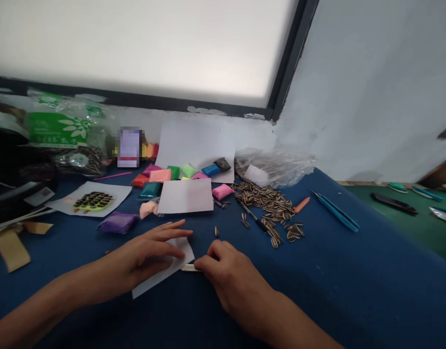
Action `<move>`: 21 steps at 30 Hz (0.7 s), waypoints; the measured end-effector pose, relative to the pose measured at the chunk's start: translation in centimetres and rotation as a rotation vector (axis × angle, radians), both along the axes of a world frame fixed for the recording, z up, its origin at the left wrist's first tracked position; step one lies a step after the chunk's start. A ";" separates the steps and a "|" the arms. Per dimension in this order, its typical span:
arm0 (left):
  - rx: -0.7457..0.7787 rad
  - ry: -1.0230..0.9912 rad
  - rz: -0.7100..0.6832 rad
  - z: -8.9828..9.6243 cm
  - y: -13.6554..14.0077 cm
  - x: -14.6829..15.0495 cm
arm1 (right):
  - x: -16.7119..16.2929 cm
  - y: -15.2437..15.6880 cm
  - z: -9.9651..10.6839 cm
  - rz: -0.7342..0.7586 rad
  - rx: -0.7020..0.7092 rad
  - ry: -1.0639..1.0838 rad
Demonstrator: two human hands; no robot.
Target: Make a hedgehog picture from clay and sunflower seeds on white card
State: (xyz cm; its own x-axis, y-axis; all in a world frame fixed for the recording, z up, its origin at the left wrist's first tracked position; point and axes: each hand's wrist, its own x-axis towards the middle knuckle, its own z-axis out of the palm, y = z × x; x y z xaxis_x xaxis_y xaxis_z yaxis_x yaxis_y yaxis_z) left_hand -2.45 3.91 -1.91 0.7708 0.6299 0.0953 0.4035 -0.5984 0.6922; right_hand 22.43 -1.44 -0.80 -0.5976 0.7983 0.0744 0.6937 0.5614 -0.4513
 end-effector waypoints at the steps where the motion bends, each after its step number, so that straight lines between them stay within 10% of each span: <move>1: 0.030 0.014 0.008 0.1 0.1 0.0 | 0.0 0.0 0.0 -0.001 0.007 0.001; 21: -0.260 0.188 0.006 1.4 -0.1 -1.0 | -0.4 -0.3 -0.1 -0.008 0.005 -0.015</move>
